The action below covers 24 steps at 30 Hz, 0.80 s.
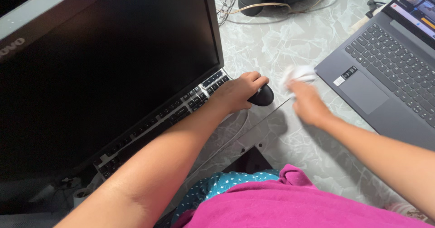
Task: The person wipes down the surface of a desk with a cloth, moving a monitor, keyboard, mouse, laptop, and mug to reach different areas.
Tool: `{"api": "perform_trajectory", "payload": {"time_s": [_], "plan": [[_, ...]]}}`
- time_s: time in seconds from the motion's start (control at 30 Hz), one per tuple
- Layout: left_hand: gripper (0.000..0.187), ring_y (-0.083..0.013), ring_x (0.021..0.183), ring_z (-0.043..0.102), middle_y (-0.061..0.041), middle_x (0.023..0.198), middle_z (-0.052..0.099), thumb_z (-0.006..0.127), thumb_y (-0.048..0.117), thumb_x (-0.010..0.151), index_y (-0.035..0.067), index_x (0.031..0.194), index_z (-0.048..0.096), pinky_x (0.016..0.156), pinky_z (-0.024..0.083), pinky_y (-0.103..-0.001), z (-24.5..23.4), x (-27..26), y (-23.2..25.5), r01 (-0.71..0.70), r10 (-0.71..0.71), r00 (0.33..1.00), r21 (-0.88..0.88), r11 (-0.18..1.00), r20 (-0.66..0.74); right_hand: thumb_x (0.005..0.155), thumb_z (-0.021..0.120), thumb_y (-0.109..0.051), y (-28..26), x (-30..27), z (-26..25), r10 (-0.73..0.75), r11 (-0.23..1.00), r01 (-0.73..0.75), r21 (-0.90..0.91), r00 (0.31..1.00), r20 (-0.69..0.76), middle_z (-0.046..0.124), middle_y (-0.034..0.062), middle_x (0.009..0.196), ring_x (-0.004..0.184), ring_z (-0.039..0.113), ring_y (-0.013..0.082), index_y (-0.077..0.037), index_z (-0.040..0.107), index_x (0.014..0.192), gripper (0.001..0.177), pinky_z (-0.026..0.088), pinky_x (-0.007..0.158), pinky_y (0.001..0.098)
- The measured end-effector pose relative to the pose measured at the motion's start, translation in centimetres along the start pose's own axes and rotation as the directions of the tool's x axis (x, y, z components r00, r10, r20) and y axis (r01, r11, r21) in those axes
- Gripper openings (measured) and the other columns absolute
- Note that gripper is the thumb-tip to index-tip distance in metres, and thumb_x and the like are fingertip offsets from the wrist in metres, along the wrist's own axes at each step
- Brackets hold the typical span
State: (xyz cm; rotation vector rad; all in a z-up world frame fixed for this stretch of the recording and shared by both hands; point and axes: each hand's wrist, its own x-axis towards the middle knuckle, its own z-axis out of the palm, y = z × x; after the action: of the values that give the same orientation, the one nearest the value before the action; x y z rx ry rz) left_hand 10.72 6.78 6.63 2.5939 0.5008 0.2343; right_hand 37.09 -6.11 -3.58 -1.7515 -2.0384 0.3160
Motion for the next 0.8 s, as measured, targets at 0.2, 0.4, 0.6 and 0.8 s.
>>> {"api": "perform_trajectory", "payload": {"time_s": [0.2,0.4,0.6,0.8], "plan": [[0.065,-0.0266,0.127,0.056,-0.003,0.128,0.057,0.079,0.002,0.071,0.019,0.128,0.053,0.087,0.056,-0.041,1.1,0.1,-1.2,-0.082,0.074,0.992,0.078,0.994,0.103,0.077,0.06,0.001,0.4,4.3,0.9,0.286,0.947,-0.294,-0.133,0.955,-0.078,0.051,0.0255,0.147,0.139,0.045,0.0414,0.0,0.054,0.135,0.058,0.035,0.116,0.0464],[0.063,-0.0277,0.127,0.055,-0.004,0.128,0.055,0.076,0.0,0.07,0.02,0.126,0.055,0.095,0.052,-0.042,2.5,-0.8,-2.8,-0.206,0.18,0.973,0.196,0.959,0.144,0.076,0.047,0.01,-4.8,5.9,1.9,0.077,0.991,-0.095,0.099,0.981,0.176,0.044,0.0236,0.153,0.144,0.037,0.0368,-0.008,0.043,0.155,0.081,0.033,0.114,0.0447],[0.05,-0.0222,0.13,0.054,0.0,0.124,0.056,0.072,0.001,0.077,0.023,0.119,0.058,0.093,0.052,-0.041,3.2,-0.7,-3.6,-0.188,0.14,0.972,0.27,0.944,0.188,0.072,0.051,0.014,2.0,7.0,1.7,0.065,0.997,-0.058,-0.052,0.986,0.151,0.04,0.0182,0.16,0.148,0.038,0.0374,-0.01,0.051,0.146,0.079,0.032,0.124,0.0431],[0.052,-0.0238,0.124,0.057,-0.001,0.121,0.058,0.075,0.005,0.073,0.022,0.119,0.059,0.092,0.054,-0.042,2.3,0.4,-3.8,-0.145,0.106,0.98,0.241,0.96,0.166,0.074,0.056,0.006,8.2,12.7,1.9,0.297,0.948,-0.291,-0.131,0.955,0.026,0.024,0.0296,0.165,0.151,0.021,0.047,-0.004,0.044,0.15,0.078,0.025,0.119,0.0481]]}}
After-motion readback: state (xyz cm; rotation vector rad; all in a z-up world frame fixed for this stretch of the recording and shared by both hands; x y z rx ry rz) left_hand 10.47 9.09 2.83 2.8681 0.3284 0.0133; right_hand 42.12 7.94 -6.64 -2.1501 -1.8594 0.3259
